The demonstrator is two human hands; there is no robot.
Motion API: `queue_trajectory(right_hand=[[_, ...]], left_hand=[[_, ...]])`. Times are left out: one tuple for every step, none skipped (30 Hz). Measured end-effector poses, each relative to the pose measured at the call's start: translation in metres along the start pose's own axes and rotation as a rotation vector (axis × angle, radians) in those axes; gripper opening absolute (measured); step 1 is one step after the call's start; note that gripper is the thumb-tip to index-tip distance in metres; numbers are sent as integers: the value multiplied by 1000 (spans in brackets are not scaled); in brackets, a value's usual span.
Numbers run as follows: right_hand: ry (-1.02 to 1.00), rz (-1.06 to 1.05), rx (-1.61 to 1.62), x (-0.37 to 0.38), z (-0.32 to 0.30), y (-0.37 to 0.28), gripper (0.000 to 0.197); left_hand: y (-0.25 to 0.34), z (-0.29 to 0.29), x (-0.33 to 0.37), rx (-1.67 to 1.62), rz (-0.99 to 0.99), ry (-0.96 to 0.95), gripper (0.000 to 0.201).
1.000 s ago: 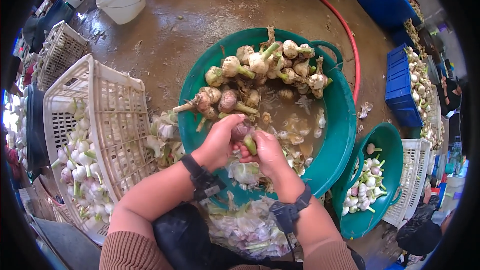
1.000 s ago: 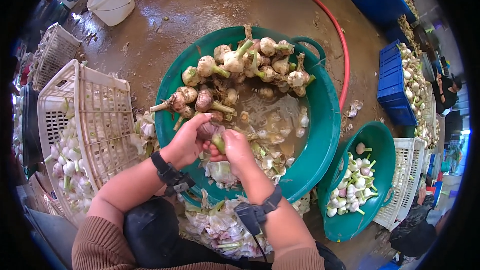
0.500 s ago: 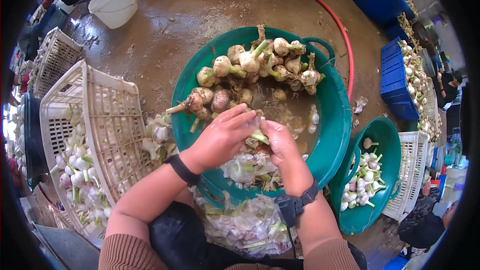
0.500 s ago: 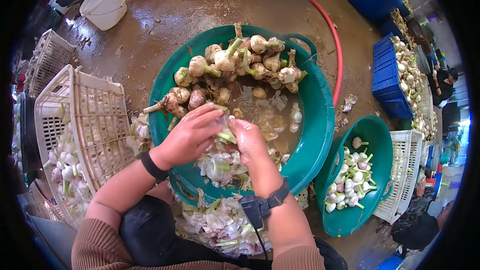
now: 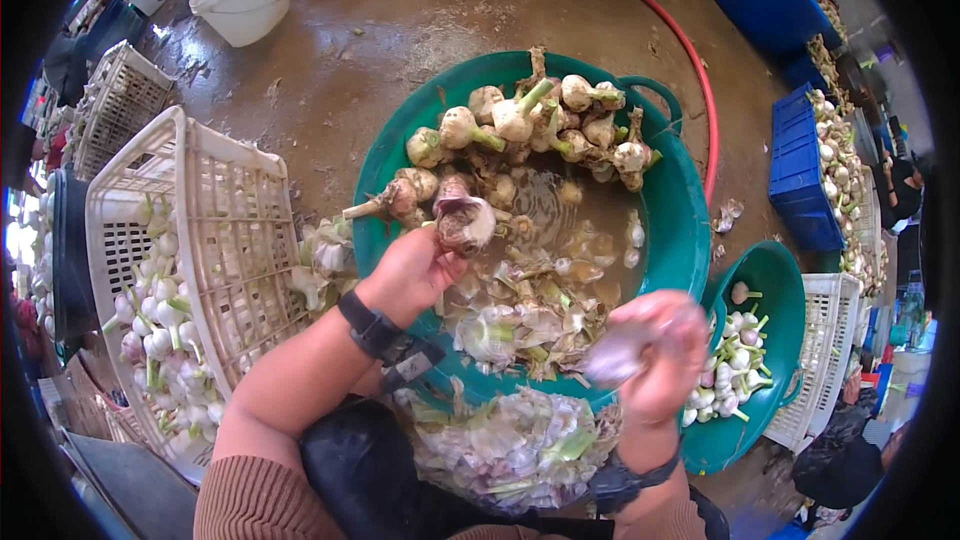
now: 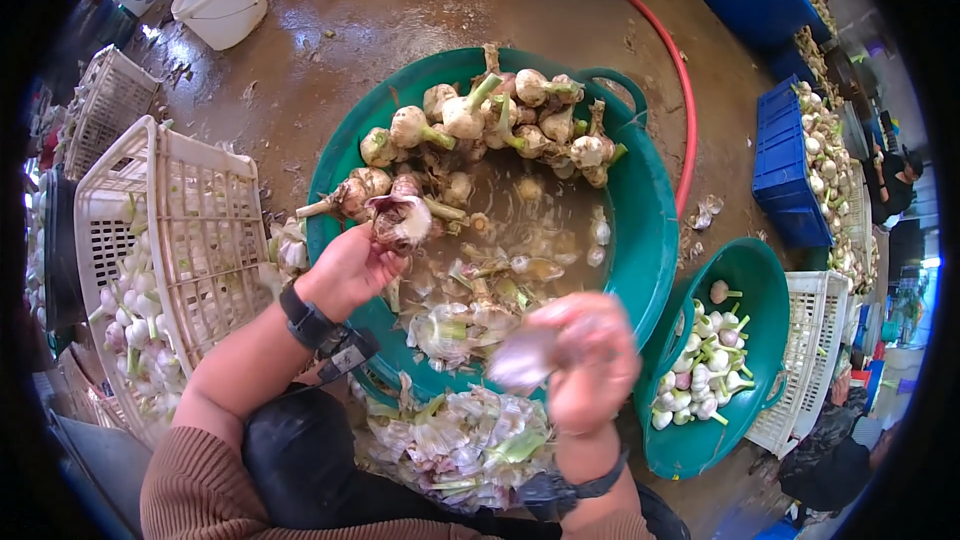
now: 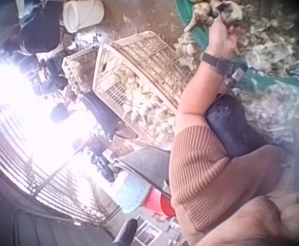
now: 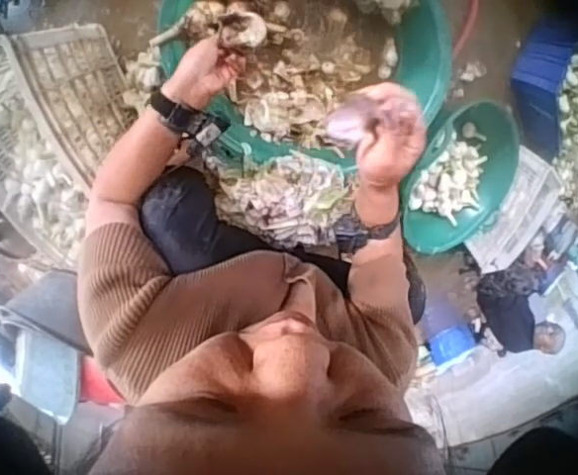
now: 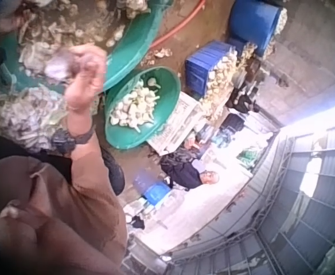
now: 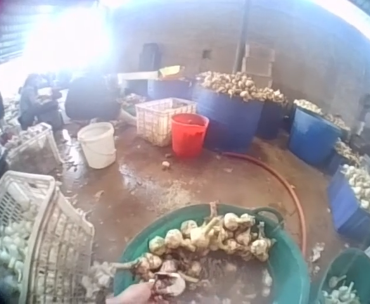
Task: Peeling the outer layers and cleaning garlic bulbs by hand in an agricultural processing facility.
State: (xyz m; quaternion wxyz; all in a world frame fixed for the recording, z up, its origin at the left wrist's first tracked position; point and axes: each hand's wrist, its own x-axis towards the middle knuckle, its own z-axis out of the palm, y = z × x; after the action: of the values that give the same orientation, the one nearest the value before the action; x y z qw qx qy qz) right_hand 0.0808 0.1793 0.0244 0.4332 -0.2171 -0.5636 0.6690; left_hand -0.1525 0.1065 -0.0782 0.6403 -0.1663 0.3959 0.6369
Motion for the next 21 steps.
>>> queue_trajectory(right_hand=[[-42,-1,-380,9,-10,-6,22],[-85,4,-755,19,-14,-7,31],[-220,34,-882,25,-10,2,41],[-361,68,-1002,28,-3,19,52],[-351,238,-851,29,5,29,66],[-257,355,-495,29,14,42,52],[-213,360,-296,31,18,59,46],[-169,362,-95,34,21,72,40],[-167,361,-96,33,25,75,40],[-16,417,47,31,29,78,34],[135,469,188,30,32,79,29],[135,470,188,27,33,73,29],[242,318,221,25,39,64,27],[354,166,249,22,43,54,26],[414,118,287,22,41,50,23],[431,46,257,22,38,47,20],[474,36,297,20,38,42,18],[516,27,337,18,39,37,16],[573,-5,304,19,38,34,17],[560,-96,216,21,35,27,18],[600,-186,224,24,28,17,18]], left_hand=[[-3,11,-8,72,58,38,21],[-6,21,-14,79,56,32,21],[-9,30,-18,235,188,36,19],[-12,33,-21,390,319,44,18],[-17,31,-15,395,364,-66,13],[-22,35,-16,393,361,-83,13],[-25,37,-19,445,463,-168,11],[-25,40,-22,496,564,-253,12],[-23,45,-27,513,563,-312,16],[-22,48,-31,513,563,-310,16],[-21,50,-33,529,527,-270,19],[-22,53,-35,545,490,-232,21],[-26,55,-35,464,406,-187,26],[-30,63,-41,426,301,-183,26],[-33,71,-46,394,234,-179,26],[-35,78,-49,359,168,-183,25],[-37,84,-52,352,154,-152,24],[-39,85,-53,349,158,-148,24],[-42,85,-53,363,170,-134,24],[-43,84,-53,376,184,-118,24],[-39,80,-50,341,122,-23,22]])
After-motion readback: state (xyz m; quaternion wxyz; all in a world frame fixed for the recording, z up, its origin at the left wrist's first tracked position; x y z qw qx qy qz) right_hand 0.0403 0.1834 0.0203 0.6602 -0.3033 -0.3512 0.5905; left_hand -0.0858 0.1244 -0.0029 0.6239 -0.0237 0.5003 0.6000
